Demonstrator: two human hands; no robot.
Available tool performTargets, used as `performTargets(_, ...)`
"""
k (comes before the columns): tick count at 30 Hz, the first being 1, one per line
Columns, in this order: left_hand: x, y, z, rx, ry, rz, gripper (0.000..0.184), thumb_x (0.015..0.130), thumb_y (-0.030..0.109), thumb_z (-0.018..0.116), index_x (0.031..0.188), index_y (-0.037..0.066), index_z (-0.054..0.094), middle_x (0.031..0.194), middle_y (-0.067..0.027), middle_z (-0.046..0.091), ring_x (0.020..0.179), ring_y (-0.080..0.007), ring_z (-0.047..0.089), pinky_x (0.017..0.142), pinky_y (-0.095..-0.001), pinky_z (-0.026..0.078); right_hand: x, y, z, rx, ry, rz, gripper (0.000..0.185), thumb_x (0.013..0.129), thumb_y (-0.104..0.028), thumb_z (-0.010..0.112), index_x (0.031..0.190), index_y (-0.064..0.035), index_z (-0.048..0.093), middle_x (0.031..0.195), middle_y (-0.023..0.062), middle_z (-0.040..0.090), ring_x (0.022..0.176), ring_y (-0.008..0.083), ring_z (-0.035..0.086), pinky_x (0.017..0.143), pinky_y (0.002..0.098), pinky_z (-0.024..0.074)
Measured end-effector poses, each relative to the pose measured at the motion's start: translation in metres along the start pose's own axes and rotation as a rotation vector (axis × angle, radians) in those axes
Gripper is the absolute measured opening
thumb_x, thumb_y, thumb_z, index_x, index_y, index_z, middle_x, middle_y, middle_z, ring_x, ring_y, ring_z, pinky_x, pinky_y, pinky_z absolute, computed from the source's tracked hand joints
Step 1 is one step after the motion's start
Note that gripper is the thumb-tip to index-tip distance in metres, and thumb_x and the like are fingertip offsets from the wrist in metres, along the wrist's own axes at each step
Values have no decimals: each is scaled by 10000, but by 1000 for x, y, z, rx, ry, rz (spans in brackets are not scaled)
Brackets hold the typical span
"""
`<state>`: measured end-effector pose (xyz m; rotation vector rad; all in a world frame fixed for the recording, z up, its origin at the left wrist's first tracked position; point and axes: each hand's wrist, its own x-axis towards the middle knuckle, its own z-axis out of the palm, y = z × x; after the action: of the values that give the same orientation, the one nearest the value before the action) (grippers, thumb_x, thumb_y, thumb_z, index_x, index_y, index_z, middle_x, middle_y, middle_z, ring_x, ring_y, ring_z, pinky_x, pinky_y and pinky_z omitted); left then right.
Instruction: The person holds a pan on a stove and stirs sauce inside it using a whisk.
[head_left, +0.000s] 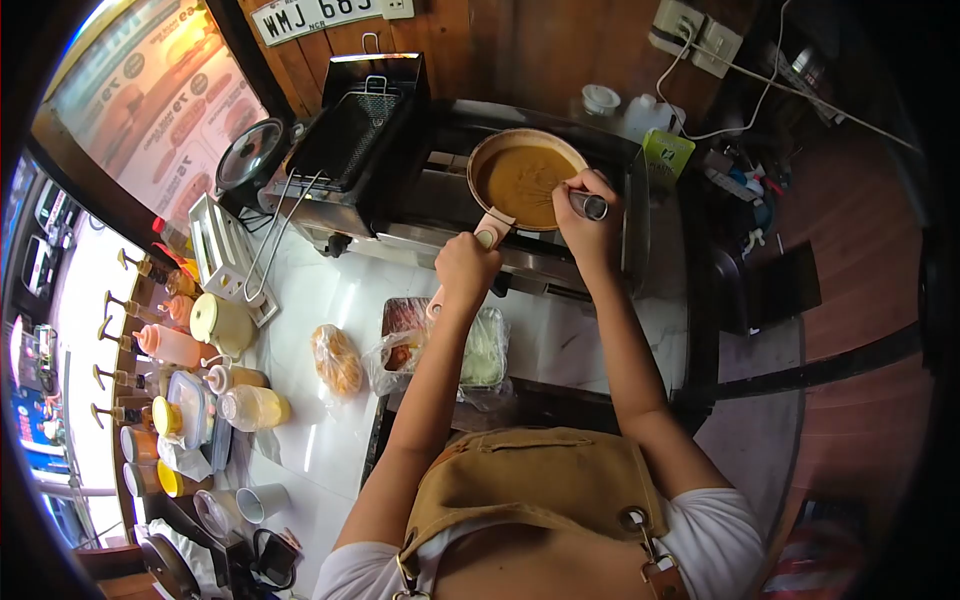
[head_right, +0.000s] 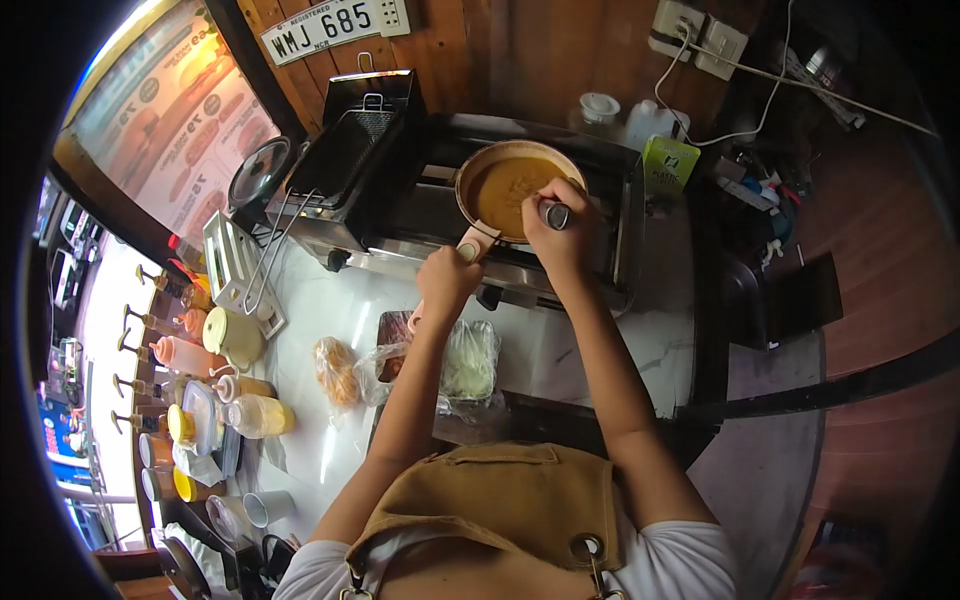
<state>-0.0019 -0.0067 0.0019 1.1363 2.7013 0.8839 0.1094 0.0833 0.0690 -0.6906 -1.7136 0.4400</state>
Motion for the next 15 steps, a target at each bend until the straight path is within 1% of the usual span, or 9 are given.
performTargets(1,-1,0,2,-4,3,8,196,594,159,540,652,-18,600,690,-207,591,667,-362,582,621,-421,463,0,-4,0,-7,-2,7,92,650,-1,574,630,-16,486,550,68,486,500,148,507,472,247,387)
performTargets(3,-1,0,5,-4,-16,-3,199,590,159,542,658,-19,601,695,-206,593,671,-360,584,624,-420,463,1,-7,0,185,-150,81,96,648,0,572,621,-17,481,558,69,481,500,159,500,478,257,388)
performTargets(5,0,2,3,-3,-16,-12,203,587,158,544,663,-19,603,699,-205,594,676,-357,585,627,-419,463,3,8,9,186,-158,55,93,650,1,574,631,-14,484,576,78,488,515,161,509,485,258,390)
performTargets(7,-1,2,-1,-13,-28,-8,205,581,158,542,660,-22,602,704,-209,593,683,-358,585,632,-419,462,5,21,20,81,-5,-93,87,653,2,573,648,-16,488,586,85,492,521,174,515,484,259,390)
performTargets(8,-2,2,-2,-12,-18,-12,205,581,158,542,660,-22,602,704,-209,593,683,-358,585,632,-419,462,7,24,20,106,12,-72,87,646,8,570,661,-17,488,590,91,494,529,199,513,494,266,394)
performTargets(9,-2,2,-2,-11,-23,-15,205,581,158,541,658,-22,601,705,-213,592,685,-360,584,633,-418,462,9,27,20,13,77,-150,91,638,13,567,655,-15,482,599,90,486,529,211,498,502,276,394)
performTargets(12,1,-1,2,-12,-25,-22,206,582,159,539,656,-23,600,706,-216,590,687,-363,582,634,-416,462,1,5,5,-7,68,-38,102,633,14,568,639,-13,470,602,90,467,545,207,489,513,281,391)
performTargets(14,0,-1,6,-11,-39,-16,206,584,160,539,657,-22,601,706,-216,590,687,-363,582,635,-415,463,-3,-11,0,122,-91,54,116,637,8,574,633,-13,460,607,86,454,552,205,485,508,280,386)
performTargets(15,0,0,5,-12,-31,-21,209,584,162,543,660,-23,602,707,-214,592,687,-361,583,637,-412,464,-5,-7,3,114,-88,65,116,637,8,574,633,-13,460,607,86,454,552,205,485,508,280,386)
